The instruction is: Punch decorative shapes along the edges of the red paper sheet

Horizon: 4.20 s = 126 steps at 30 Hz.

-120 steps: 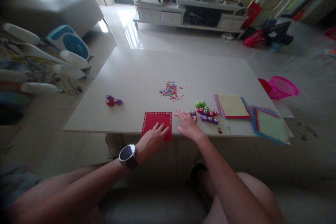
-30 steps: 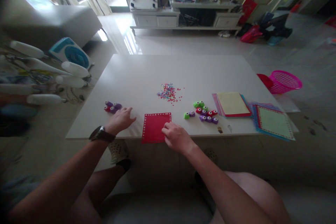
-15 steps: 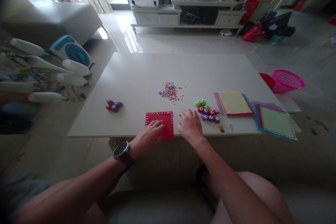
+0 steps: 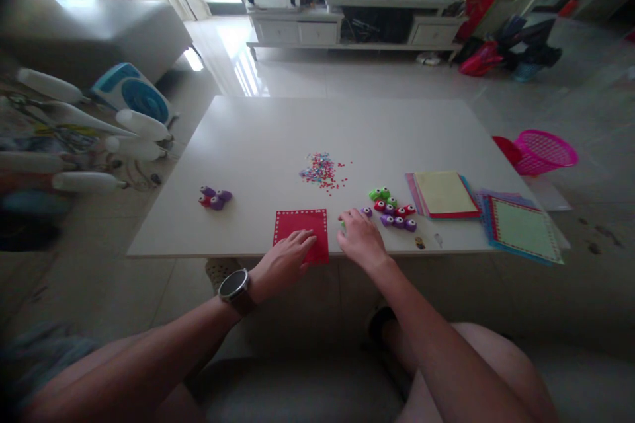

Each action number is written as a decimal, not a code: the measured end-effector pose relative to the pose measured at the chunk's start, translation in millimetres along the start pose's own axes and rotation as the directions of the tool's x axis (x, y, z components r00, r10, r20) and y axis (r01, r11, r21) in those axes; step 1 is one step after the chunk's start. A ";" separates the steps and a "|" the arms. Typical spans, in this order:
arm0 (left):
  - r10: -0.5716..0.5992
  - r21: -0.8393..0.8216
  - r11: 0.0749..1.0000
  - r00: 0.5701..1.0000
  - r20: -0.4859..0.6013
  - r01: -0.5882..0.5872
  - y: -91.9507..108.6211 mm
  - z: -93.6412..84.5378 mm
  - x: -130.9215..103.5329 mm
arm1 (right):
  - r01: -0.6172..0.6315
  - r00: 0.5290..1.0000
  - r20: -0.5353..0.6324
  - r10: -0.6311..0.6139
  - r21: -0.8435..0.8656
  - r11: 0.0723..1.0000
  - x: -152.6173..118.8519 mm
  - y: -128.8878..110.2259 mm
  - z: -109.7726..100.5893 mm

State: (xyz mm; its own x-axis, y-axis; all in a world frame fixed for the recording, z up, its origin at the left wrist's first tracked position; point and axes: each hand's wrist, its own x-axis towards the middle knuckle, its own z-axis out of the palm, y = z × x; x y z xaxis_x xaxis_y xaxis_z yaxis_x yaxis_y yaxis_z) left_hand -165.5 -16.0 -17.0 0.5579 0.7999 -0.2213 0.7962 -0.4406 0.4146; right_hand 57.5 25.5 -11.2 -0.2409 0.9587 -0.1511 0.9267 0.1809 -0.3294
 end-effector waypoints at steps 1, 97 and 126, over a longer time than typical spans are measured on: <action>0.005 0.003 1.000 1.000 0.004 -0.005 0.6 1.7 -0.2 | 0.000 1.000 -0.003 0.000 -0.006 1.000 0.3 0.2 -0.6; -0.018 -0.013 1.000 0.998 0.062 0.018 8.0 -0.6 0.6 | -0.079 0.991 0.132 0.014 0.505 0.859 4.3 2.6 17.0; 0.031 0.002 1.000 0.999 0.040 -0.031 5.8 7.0 0.6 | -0.060 0.995 0.099 0.013 0.485 0.873 6.7 2.0 33.6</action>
State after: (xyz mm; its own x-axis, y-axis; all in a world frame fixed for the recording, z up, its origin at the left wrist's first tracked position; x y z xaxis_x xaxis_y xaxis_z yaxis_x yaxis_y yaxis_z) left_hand -158.9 -20.9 -20.9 0.5913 0.7688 -0.2436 0.7790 -0.4662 0.4194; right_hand 48.1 24.9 -44.2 -0.2561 0.9345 -0.2472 0.6832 -0.0059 -0.7302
